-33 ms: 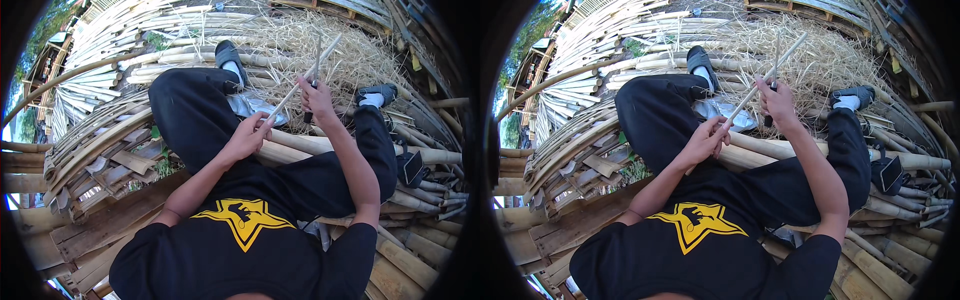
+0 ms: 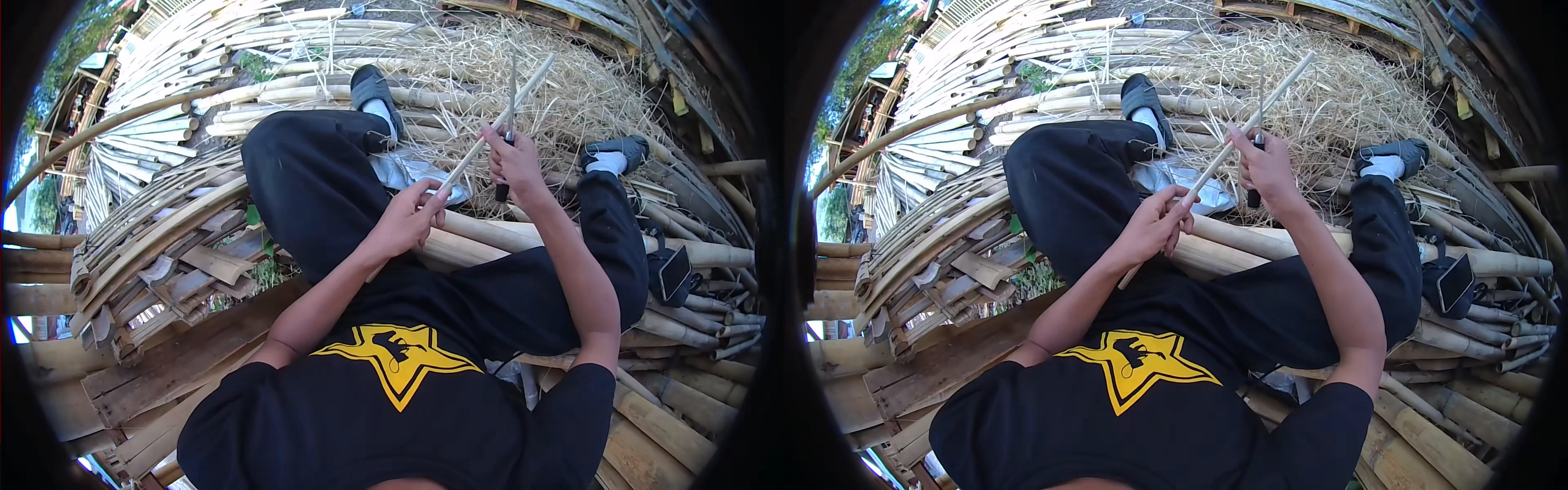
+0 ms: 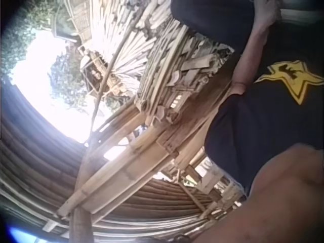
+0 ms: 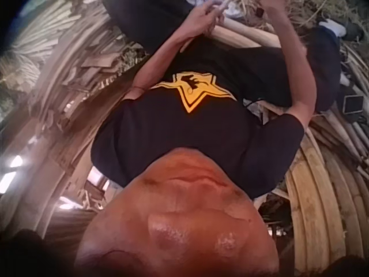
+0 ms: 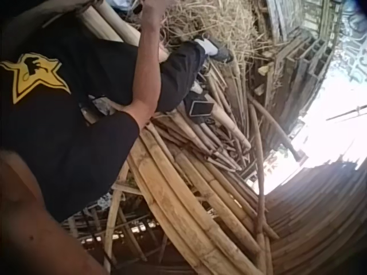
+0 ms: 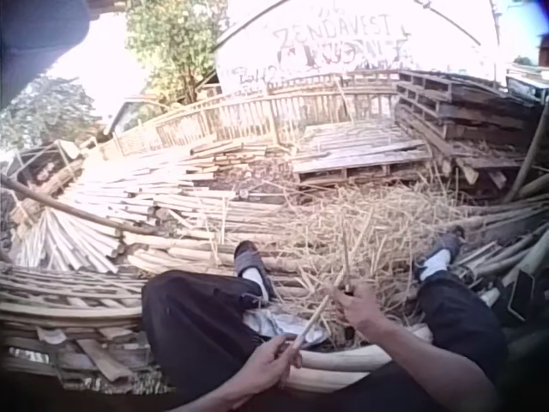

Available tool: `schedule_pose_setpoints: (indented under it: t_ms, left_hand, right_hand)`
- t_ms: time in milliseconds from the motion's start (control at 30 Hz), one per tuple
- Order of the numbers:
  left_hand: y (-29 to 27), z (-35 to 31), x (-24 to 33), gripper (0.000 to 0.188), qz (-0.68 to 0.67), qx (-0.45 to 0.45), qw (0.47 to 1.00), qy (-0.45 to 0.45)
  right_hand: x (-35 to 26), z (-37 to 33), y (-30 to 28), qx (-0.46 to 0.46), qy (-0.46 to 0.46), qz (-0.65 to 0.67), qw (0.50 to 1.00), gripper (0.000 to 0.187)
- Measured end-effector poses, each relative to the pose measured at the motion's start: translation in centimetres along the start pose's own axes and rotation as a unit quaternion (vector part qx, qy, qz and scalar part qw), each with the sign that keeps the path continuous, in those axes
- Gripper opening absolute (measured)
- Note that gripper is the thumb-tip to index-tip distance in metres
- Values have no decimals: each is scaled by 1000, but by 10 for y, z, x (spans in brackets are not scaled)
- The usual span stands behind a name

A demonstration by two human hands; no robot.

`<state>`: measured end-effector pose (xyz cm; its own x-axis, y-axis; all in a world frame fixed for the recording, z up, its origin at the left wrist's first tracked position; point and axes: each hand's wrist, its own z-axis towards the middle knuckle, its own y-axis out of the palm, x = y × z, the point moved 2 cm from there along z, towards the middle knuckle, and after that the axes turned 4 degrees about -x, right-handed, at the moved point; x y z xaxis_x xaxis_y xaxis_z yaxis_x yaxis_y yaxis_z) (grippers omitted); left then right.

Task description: The person scrapes and shapes thin bamboo sticks using a knife.

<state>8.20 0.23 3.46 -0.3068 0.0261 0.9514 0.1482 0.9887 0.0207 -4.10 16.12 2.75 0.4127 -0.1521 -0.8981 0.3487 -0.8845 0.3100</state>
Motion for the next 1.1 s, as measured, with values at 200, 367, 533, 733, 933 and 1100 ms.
schedule_pose_setpoints:
  t_ms: [200, 367, 533, 733, 933, 1100]
  left_hand:
    - [-16, 21, -12, 24, 64, 18, 997, 44]
    - [-29, 26, -12, 21, 102, 71, 991, 52]
    - [-34, 27, -11, 18, 102, 92, 987, 80]
    - [-35, 29, -17, 18, 111, 92, 985, 93]
    - [-33, 6, -12, 19, 58, 109, 992, 32]
    - [-32, -9, -17, 22, 1, 101, 994, 31]
  right_hand:
    - [4, 1, -4, 6, -27, -269, 963, 36]
    - [6, -21, 21, -99, -143, -499, 849, 40]
    - [15, -21, 26, -139, -177, -573, 788, 39]
    - [24, -12, 17, -157, -201, -586, 769, 38]
    - [32, 27, -18, -61, -159, -587, 791, 44]
    - [3, 44, -48, -3, -172, -656, 735, 44]
